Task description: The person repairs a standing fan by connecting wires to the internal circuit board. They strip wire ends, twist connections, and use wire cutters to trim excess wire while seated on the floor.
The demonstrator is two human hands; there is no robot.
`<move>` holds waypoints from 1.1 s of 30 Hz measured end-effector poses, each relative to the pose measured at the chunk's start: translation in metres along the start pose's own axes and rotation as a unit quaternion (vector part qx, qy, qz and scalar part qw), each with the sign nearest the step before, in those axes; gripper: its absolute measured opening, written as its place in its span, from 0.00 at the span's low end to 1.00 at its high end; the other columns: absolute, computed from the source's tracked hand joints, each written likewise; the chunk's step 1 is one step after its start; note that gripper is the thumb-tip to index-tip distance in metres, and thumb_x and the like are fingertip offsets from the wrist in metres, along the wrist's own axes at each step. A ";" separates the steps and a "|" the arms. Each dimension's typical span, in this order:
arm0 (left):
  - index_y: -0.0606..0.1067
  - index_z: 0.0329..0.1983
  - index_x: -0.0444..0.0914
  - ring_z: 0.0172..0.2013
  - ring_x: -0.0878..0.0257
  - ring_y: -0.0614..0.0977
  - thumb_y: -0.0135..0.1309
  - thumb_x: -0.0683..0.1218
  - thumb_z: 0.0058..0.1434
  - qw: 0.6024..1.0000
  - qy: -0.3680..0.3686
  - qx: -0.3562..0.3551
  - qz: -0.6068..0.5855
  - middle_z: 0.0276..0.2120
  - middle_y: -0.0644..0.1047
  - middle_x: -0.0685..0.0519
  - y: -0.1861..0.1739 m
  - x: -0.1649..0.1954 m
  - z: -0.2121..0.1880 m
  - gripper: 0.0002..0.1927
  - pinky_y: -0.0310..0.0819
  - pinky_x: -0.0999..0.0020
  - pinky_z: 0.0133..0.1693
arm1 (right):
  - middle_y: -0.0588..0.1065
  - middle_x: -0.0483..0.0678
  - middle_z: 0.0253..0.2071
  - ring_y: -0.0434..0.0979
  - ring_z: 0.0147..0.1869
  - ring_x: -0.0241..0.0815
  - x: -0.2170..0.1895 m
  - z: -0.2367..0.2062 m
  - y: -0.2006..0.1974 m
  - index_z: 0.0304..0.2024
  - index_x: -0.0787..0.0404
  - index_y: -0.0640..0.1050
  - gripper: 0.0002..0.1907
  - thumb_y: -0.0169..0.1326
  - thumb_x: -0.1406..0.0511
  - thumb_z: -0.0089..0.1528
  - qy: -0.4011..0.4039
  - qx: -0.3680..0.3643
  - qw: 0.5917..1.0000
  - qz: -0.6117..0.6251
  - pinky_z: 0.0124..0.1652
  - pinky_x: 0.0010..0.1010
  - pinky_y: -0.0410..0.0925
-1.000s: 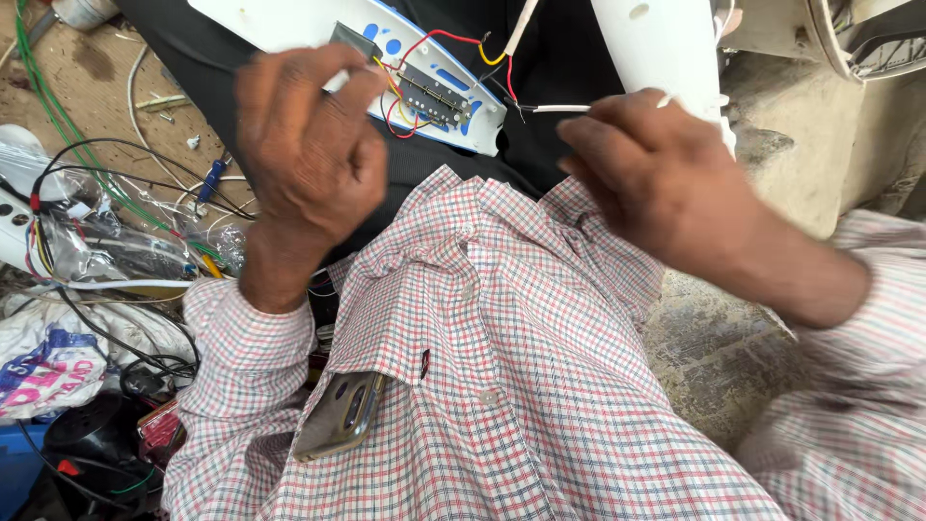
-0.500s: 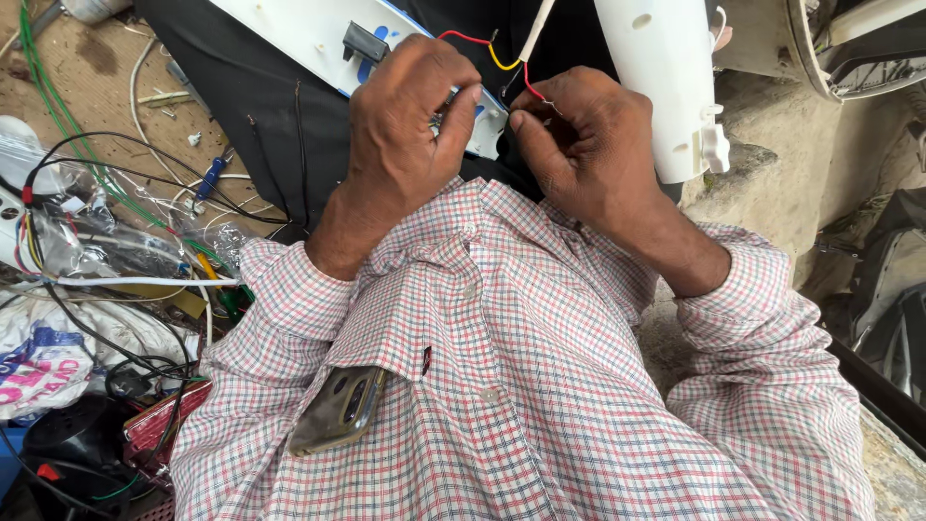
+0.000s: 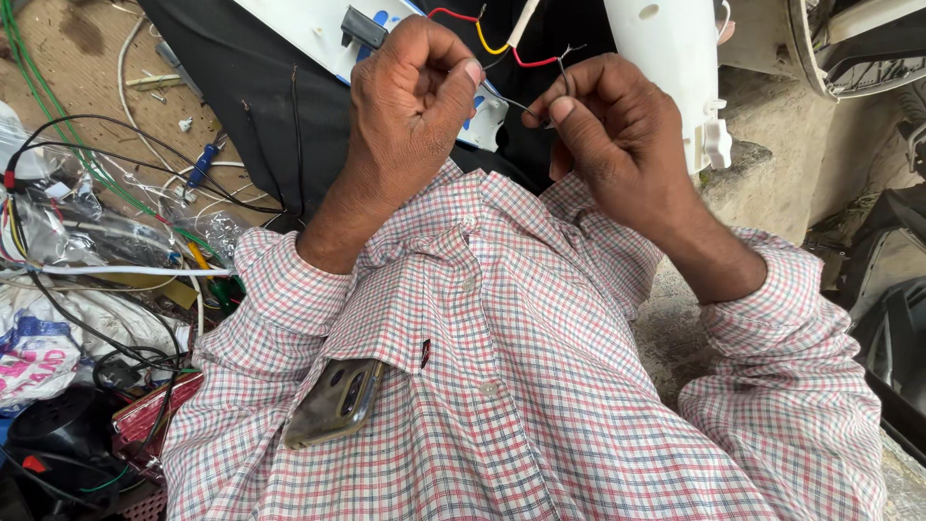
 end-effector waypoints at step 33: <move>0.73 0.50 0.32 0.34 0.68 0.85 0.47 0.40 0.79 0.966 -0.096 -0.021 -0.238 0.44 0.82 0.44 -0.004 0.012 0.006 0.06 0.81 0.76 0.29 | 0.77 0.47 0.37 0.76 0.31 0.27 0.004 0.005 0.011 0.50 0.68 0.76 0.06 0.56 0.69 0.76 -0.079 0.088 0.991 -0.070 0.27 0.17 0.70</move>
Point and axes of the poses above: each hand's wrist, its own z-axis towards the middle knuckle, its own y-axis out of the palm, x = y × z, the point moved 4 cm from there along z, towards the middle knuckle
